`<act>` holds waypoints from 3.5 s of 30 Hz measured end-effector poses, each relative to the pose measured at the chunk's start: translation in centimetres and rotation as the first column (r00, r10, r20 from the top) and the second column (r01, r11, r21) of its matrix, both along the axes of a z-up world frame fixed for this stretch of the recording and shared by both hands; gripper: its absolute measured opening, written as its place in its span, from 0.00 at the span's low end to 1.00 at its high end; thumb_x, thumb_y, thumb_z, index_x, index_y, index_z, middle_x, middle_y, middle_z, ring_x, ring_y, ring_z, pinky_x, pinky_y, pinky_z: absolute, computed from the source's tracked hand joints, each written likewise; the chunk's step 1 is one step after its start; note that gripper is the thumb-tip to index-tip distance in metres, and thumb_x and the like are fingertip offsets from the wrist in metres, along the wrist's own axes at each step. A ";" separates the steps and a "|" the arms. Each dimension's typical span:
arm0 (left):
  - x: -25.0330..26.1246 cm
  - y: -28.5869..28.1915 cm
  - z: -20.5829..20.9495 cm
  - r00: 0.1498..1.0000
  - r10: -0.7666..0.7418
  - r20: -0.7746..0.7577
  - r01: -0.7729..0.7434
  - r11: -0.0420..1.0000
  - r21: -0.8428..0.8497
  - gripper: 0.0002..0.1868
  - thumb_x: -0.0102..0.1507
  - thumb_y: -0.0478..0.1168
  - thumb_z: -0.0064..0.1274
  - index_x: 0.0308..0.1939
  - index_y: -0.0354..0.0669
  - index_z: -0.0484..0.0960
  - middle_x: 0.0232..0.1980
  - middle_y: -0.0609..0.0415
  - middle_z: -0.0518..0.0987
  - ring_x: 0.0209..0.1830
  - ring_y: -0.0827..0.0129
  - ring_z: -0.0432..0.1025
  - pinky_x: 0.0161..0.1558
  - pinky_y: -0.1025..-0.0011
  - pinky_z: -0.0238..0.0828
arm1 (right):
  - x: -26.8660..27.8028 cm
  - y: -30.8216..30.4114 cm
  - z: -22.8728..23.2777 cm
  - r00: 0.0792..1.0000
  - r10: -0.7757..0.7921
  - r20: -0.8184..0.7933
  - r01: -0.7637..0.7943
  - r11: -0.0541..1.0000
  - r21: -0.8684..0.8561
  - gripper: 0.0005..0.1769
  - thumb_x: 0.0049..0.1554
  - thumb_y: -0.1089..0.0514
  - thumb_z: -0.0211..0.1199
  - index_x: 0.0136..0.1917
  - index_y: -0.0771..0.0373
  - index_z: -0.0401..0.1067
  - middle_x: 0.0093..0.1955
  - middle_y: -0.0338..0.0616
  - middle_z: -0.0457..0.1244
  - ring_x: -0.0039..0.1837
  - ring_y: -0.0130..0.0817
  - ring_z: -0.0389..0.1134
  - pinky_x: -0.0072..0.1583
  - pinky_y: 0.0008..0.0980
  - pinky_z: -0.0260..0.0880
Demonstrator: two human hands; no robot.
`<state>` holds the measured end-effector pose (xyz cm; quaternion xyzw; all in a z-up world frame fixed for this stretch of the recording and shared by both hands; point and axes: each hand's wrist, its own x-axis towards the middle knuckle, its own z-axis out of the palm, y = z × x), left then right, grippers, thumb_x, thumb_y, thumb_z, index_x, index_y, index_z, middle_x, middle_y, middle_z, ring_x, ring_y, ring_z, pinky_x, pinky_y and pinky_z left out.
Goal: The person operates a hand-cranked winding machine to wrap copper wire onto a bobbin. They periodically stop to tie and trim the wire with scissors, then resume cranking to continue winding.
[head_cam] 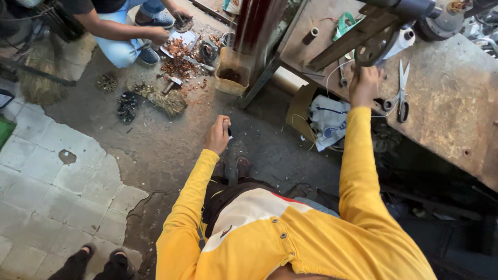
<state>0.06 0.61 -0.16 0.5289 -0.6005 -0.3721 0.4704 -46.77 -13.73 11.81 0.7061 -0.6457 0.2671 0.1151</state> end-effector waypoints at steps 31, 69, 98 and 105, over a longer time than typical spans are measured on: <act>-0.2 -0.7 -0.2 1.000 0.005 0.011 -0.005 1.000 -0.005 0.15 0.76 0.47 0.36 0.47 0.39 0.71 0.37 0.43 0.76 0.41 0.44 0.75 0.45 0.57 0.71 | -7.2 -12.3 11.3 0.986 0.037 0.161 0.024 0.931 -0.364 0.21 0.57 0.71 0.53 0.64 0.74 0.70 0.66 0.60 0.63 0.68 0.55 0.61 0.71 0.45 0.58; -0.6 -2.4 2.5 0.997 0.030 0.076 -0.028 0.999 -0.028 0.14 0.76 0.46 0.36 0.48 0.40 0.71 0.38 0.41 0.78 0.41 0.40 0.75 0.42 0.54 0.70 | 1.8 -3.2 -4.6 0.939 -0.342 0.025 0.339 0.936 0.093 0.32 0.58 0.59 0.62 0.73 0.68 0.59 0.70 0.61 0.55 0.74 0.62 0.51 0.63 0.55 0.64; -0.8 7.2 -10.9 0.903 -0.111 0.414 0.055 0.988 0.146 0.06 0.69 0.41 0.45 0.45 0.46 0.75 0.35 0.37 0.81 0.36 0.35 0.74 0.40 0.42 0.67 | 19.0 9.4 -0.3 0.829 0.079 0.553 0.136 0.932 -0.336 0.11 0.61 0.69 0.56 0.58 0.66 0.70 0.59 0.52 0.65 0.60 0.49 0.67 0.62 0.40 0.68; -1.5 8.6 -10.8 0.839 -0.221 0.498 0.142 0.971 0.192 0.08 0.69 0.44 0.46 0.48 0.48 0.74 0.34 0.37 0.81 0.36 0.36 0.75 0.40 0.41 0.67 | 32.0 4.5 13.2 0.431 0.523 0.735 -0.586 0.782 -0.213 0.29 0.67 0.58 0.60 0.76 0.64 0.55 0.75 0.54 0.58 0.69 0.35 0.66 0.65 0.33 0.73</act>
